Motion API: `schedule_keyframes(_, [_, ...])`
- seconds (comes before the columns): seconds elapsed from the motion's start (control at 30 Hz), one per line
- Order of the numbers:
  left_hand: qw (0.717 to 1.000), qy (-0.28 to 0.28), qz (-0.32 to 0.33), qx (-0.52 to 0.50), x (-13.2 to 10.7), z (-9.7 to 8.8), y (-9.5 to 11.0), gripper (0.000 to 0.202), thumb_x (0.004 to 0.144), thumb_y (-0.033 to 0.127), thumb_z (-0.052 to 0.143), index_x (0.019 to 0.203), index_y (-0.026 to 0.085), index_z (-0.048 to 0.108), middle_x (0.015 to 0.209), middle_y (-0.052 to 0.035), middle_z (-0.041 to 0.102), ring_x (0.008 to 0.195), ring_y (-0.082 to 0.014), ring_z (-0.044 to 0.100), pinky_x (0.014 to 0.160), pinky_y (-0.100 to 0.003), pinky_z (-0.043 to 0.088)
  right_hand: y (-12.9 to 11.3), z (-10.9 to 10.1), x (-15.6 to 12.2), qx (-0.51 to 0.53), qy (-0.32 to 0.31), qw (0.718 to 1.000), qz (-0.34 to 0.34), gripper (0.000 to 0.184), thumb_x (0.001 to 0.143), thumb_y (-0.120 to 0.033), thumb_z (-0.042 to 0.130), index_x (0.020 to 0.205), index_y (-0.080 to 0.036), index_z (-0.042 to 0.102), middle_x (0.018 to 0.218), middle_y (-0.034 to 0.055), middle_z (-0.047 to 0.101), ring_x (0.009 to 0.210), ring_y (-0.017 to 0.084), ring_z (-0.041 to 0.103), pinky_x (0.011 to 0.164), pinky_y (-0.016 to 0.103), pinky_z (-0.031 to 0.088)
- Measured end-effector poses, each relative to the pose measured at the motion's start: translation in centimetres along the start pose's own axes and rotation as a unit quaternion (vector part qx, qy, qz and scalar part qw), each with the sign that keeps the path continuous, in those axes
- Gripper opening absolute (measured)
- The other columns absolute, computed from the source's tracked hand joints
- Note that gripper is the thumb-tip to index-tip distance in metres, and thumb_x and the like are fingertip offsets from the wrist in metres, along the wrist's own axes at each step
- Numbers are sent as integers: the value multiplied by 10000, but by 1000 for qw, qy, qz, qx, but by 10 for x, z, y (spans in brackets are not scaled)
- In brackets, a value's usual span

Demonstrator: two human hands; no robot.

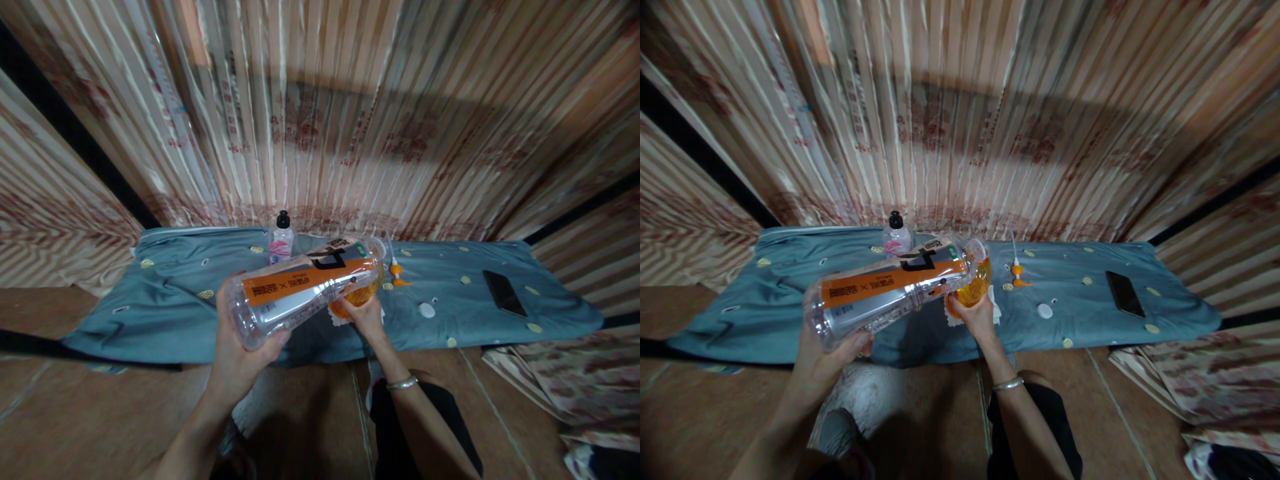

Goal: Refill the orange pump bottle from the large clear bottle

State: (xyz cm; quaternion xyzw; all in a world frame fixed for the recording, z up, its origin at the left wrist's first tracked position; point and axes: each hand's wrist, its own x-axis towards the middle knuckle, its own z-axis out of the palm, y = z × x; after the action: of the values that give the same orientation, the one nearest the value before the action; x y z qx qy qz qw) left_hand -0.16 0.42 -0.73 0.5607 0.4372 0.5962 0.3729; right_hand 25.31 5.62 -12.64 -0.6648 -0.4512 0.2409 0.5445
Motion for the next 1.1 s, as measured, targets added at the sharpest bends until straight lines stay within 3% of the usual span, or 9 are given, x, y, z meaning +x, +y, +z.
schedule_keyframes(0.3, [999,-9,-23,-22,0,-2,1,909,671,507,890,1396,257,401,1213,-105,665,1157,-348,692,967,-540,598,-7,-1,0,15,-2,1000,-7,584,562,-529,874,1007,-205,678,997,113,807,948,327,772,866,455,634])
schedule_keyframes(0.53, [999,-10,-41,-30,0,-1,3,914,660,497,892,1377,251,381,1238,-124,661,1197,-365,675,983,-556,587,-9,-2,0,0,2,1000,15,668,530,-569,871,1043,-193,667,1036,133,801,982,343,765,899,468,615])
schedule_keyframes(0.8, [999,-8,-33,-28,0,-1,3,910,671,502,891,1385,257,381,1207,-113,672,1186,-358,681,978,-547,587,-7,-2,-1,18,-11,1000,-3,552,584,-516,866,1006,-215,678,993,102,812,933,317,775,848,433,631])
schedule_keyframes(1.1, [998,-12,-45,-32,0,-2,6,901,651,455,903,1359,257,382,1254,-120,654,1226,-376,661,998,-572,579,-5,-1,0,12,-1,1000,5,627,549,-545,877,1026,-195,670,1000,126,803,942,338,773,861,464,627])
